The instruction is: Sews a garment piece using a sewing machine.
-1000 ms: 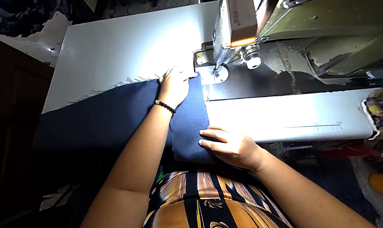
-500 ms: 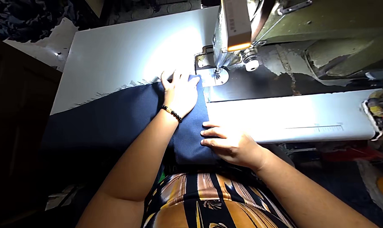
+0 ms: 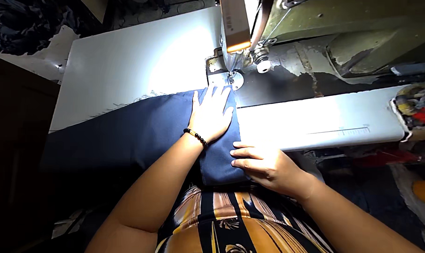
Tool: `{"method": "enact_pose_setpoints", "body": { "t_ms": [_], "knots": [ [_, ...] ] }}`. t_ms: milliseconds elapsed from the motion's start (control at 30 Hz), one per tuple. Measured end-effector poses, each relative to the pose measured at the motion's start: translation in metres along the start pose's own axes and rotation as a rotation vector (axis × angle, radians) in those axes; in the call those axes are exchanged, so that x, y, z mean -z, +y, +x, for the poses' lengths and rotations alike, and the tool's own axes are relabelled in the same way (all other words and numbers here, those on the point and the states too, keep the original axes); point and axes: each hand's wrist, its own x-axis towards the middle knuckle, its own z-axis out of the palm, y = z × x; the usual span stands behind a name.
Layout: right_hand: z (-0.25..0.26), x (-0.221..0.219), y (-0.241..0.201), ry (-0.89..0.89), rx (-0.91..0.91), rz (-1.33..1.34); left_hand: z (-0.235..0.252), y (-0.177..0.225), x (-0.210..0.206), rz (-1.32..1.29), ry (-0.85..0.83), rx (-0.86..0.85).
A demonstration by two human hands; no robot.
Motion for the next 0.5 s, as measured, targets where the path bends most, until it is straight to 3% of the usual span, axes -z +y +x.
{"method": "enact_pose_setpoints", "body": {
  "t_ms": [500],
  "knots": [
    [0.003,0.003,0.008,0.017,-0.057,-0.029,0.019,-0.001,0.003,0.004,-0.027,-0.026]
  ]
}}
